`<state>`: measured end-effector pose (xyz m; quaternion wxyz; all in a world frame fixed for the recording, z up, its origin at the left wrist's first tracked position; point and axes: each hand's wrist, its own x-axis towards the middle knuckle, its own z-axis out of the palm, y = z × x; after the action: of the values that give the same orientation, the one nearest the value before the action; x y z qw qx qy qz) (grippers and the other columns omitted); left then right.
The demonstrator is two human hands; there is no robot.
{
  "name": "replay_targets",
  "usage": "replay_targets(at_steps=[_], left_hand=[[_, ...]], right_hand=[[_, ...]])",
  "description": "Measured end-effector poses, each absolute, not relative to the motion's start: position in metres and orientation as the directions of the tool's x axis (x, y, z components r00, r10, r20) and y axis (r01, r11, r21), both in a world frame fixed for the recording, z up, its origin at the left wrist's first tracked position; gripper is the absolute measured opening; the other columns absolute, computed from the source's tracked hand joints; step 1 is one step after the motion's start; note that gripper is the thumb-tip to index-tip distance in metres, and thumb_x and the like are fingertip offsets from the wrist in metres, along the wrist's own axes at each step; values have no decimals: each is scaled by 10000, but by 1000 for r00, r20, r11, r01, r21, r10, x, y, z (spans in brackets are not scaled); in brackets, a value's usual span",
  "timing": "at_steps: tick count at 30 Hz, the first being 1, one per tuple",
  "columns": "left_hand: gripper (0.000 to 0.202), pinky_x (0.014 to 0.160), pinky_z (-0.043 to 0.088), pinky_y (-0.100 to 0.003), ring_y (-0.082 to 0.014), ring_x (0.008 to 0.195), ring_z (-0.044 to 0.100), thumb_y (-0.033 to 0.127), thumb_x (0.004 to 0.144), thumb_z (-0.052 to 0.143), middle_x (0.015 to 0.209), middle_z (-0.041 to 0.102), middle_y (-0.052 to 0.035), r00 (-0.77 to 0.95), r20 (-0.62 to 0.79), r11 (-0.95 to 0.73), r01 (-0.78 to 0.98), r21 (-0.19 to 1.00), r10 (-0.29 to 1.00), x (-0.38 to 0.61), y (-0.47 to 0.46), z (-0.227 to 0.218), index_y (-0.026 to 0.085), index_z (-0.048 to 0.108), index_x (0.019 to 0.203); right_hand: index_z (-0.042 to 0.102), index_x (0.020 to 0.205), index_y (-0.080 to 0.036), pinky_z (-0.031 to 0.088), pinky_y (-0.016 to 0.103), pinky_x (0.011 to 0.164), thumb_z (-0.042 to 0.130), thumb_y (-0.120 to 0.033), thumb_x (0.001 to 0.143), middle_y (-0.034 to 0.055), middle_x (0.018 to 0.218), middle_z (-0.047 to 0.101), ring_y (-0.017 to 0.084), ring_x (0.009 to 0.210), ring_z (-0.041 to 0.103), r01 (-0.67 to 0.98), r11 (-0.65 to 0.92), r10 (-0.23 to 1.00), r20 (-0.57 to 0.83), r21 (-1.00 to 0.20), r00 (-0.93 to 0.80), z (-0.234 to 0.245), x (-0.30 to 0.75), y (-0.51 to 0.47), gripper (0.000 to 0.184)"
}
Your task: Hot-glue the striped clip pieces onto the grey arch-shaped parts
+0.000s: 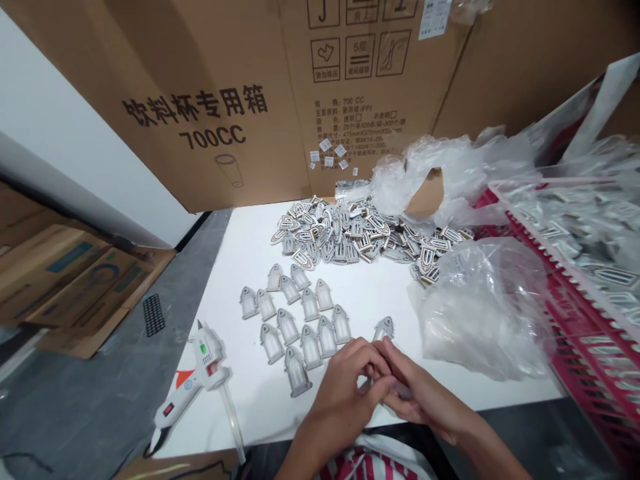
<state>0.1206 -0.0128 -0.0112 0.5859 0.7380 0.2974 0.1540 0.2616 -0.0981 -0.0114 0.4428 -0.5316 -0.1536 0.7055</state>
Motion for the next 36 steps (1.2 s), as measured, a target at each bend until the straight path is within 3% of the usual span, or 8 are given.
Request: replay_targets(at_steps=[4, 8, 12, 18, 23, 28, 33, 36], left_hand=[[129, 788, 422, -266, -138, 815, 573, 103, 935, 695, 855, 634, 42, 775, -139, -165, 299, 940, 616, 119, -7, -15, 222, 690, 884], [135, 803, 401, -283, -151, 837, 562, 143, 994, 642, 849, 619, 37, 812, -120, -251, 311, 917, 571, 118, -3, -15, 220, 677, 888], [163, 818, 405, -289, -157, 862, 567, 123, 979, 619, 856, 617, 31, 815, -141, -246, 328, 912, 562, 118, -2, -10, 221, 667, 858], [153, 787, 430, -275, -151, 833, 562, 78, 840, 710, 870, 627, 29, 786, -216, -145, 359, 922, 579, 120, -2, -1, 229, 683, 841], [76, 762, 445, -280, -154, 795, 589, 187, 938, 664, 838, 668, 22, 785, -258, -86, 366, 927, 564, 117, 3, 5, 228, 683, 877], [151, 815, 501, -291, -172, 853, 641, 334, 1010, 637, 912, 713, -3, 733, -219, -37, 315, 948, 644, 116, 8, -4, 241, 726, 1089], [166, 831, 533, -296, -173, 866, 679, 305, 1008, 622, 926, 730, -11, 689, -159, -68, 290, 955, 707, 117, 9, -10, 253, 750, 1100], [98, 791, 540, -291, -161, 795, 682, 261, 982, 634, 852, 726, 3, 669, -102, -132, 290, 948, 737, 117, 7, -7, 235, 728, 975]], right_hand=[[473, 705, -215, 4, 224, 392, 492, -831, 974, -100, 532, 309, 33, 413, 91, -572, -589, 779, -589, -571, -215, -12, 266, -96, 673], [519, 729, -199, 19, 200, 365, 532, -756, 1006, -80, 558, 405, 13, 386, 139, -626, -587, 769, -595, -512, -235, -18, 269, -99, 622], [581, 865, -201, 47, 180, 369, 579, -650, 1033, -43, 632, 547, 9, 392, 179, -636, -558, 777, -606, -533, -174, -22, 271, -102, 479], [596, 988, -207, 54, 183, 361, 540, -699, 1026, -50, 587, 558, 18, 368, 185, -558, -572, 779, -612, -601, -139, -21, 269, -101, 496], [570, 898, -200, 62, 198, 369, 497, -712, 1040, -69, 559, 520, 13, 353, 181, -508, -579, 780, -614, -637, -119, -17, 273, -102, 536], [585, 1025, -216, 66, 224, 384, 565, -724, 1004, -104, 630, 427, 34, 412, 148, -516, -509, 817, -576, -689, -36, -19, 288, -107, 509], [583, 1261, -227, 138, 260, 469, 566, -698, 1008, -123, 593, 281, 107, 508, 198, -220, -415, 812, -468, -883, 348, -37, 298, -104, 535], [580, 1291, -219, 243, 277, 555, 564, -642, 1024, -99, 644, 328, 138, 588, 306, 12, -383, 854, -349, -924, 385, -44, 296, -99, 500]])
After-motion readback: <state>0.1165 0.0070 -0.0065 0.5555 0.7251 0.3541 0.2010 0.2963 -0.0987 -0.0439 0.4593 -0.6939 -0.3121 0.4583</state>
